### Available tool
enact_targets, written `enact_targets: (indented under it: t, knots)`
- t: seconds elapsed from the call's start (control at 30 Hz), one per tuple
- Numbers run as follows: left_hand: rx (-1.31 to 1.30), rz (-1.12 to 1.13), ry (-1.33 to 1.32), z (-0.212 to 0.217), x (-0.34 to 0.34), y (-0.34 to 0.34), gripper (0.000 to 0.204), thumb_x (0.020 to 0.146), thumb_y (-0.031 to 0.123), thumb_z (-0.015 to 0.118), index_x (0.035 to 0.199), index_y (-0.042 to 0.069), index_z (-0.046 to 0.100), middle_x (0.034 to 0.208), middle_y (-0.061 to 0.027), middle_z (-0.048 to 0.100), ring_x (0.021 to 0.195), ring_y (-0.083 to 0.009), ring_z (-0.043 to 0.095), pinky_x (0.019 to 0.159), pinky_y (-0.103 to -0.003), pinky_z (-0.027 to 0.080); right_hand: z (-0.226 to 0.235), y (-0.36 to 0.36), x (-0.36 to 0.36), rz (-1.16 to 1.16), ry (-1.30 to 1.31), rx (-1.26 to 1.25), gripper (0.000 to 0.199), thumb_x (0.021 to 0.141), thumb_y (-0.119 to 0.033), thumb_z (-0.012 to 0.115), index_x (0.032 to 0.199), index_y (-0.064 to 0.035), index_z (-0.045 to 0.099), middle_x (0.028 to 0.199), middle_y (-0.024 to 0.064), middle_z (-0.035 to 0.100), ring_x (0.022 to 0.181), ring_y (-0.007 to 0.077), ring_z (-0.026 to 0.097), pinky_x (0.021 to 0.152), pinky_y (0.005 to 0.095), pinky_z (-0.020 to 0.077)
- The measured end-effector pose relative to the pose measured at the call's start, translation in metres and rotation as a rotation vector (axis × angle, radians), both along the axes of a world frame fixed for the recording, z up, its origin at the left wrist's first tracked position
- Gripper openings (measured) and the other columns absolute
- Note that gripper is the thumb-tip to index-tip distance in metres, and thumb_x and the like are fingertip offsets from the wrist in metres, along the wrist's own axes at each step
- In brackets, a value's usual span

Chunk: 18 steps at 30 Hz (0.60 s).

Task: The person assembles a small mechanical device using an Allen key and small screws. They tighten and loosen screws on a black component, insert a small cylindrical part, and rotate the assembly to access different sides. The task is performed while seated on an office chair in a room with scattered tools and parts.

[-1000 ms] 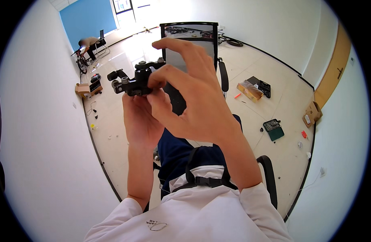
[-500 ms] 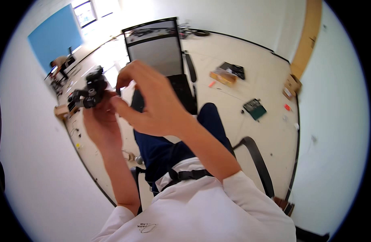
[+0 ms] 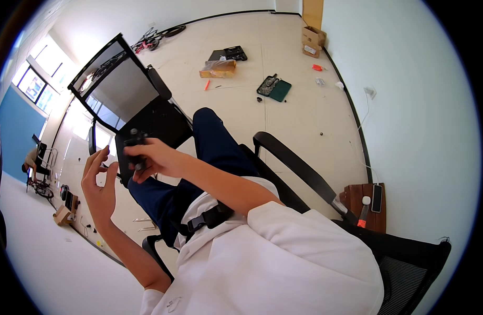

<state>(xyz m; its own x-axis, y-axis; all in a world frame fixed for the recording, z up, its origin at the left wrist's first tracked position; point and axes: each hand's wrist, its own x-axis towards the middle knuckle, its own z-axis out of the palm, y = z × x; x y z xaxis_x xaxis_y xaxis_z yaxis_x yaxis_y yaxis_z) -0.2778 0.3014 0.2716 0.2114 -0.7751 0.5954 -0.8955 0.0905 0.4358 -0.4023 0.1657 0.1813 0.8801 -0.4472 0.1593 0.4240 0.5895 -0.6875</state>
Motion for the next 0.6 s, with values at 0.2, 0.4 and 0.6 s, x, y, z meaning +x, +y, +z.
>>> enact_targets:
  t: [0.2, 0.4, 0.6]
  knots:
    - [0.066, -0.016, 0.092, -0.01, 0.008, -0.007, 0.033, 0.09, 0.024, 0.07, 0.119, 0.008, 0.071, 0.108, -0.0096, 0.071, 0.097, -0.02, 0.066, 0.081, -0.03, 0.051, -0.141, -0.081, -0.027, -0.302, 0.475, 0.293, 0.016, 0.086, -0.013, 0.064, 0.098, -0.0041, 0.057, 0.092, 0.0141, 0.068, 0.068, 0.022, 0.066, 0.066, 0.0379, 0.0624]
    - [0.102, -0.073, 0.124, -0.011, 0.005, -0.009, 0.03, 0.093, 0.021, 0.066, 0.118, 0.005, 0.07, 0.104, -0.0112, 0.072, 0.093, -0.0195, 0.068, 0.081, -0.031, 0.052, -0.107, -0.1, -0.007, -0.208, 0.486, 0.257, 0.023, 0.084, -0.014, 0.068, 0.102, -0.0042, 0.058, 0.083, 0.0124, 0.065, 0.068, 0.023, 0.066, 0.066, 0.0411, 0.0621]
    - [0.085, -0.013, 0.187, -0.003, 0.019, 0.009, 0.027, 0.094, 0.02, 0.066, 0.113, 0.002, 0.071, 0.095, -0.0101, 0.073, 0.085, -0.0175, 0.067, 0.077, -0.03, 0.051, 0.083, -0.113, -0.006, -0.064, -0.119, 0.085, 0.094, 0.088, -0.073, 0.045, 0.139, 0.005, 0.04, 0.137, 0.0292, 0.049, 0.121, 0.0502, 0.052, 0.104, 0.0608, 0.0418]
